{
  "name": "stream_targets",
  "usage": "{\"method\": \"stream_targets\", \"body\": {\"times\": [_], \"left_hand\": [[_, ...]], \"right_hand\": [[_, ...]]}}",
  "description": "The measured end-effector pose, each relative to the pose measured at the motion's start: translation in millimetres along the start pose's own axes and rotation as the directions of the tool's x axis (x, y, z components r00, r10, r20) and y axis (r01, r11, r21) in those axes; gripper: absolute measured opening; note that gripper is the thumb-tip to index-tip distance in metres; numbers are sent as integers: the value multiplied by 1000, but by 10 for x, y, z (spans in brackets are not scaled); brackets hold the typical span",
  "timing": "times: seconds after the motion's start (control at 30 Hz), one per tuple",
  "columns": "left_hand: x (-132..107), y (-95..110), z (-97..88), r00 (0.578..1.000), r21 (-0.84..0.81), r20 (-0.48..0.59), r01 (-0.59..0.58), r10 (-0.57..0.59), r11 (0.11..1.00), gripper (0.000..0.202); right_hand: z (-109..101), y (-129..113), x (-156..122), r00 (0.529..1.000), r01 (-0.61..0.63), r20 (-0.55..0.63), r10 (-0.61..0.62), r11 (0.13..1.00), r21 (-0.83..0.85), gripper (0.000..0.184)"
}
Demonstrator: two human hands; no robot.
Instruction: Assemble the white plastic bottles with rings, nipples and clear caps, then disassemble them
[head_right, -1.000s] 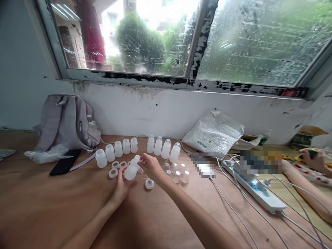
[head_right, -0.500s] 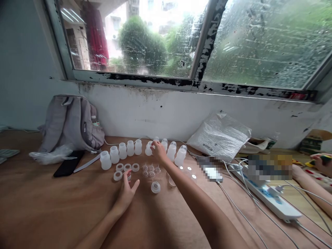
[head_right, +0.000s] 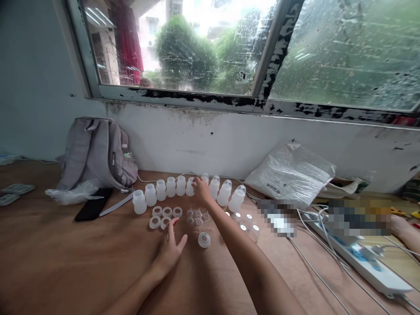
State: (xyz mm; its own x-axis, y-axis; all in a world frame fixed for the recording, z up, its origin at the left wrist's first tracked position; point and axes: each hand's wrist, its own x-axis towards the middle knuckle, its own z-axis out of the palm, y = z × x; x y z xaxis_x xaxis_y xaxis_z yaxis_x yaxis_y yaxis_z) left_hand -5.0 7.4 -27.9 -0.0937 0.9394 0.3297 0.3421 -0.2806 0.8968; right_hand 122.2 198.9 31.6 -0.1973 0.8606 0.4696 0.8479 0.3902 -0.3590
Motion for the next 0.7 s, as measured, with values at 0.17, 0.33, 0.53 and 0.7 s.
{"method": "stream_targets", "body": {"times": [0.17,0.33,0.53,0.7], "left_hand": [[31,18,-25,999,23,31,-11,11,1000,41],[50,8,-43,999,71,43,-21,18,997,39],[18,37,-44,995,109,71,-71,64,991,35],[-57,81,-16,984,148,153,-110,87,983,28]], "right_hand": [[-35,-59,-2,1000,15,-13,-15,1000,17,26],[-188,-130,-168,999,20,-34,-19,999,47,26],[-439,-173,-949,995,99,-3,-99,991,95,18],[-528,-140,-1660,985,92,126,-115,981,171,15]]}}
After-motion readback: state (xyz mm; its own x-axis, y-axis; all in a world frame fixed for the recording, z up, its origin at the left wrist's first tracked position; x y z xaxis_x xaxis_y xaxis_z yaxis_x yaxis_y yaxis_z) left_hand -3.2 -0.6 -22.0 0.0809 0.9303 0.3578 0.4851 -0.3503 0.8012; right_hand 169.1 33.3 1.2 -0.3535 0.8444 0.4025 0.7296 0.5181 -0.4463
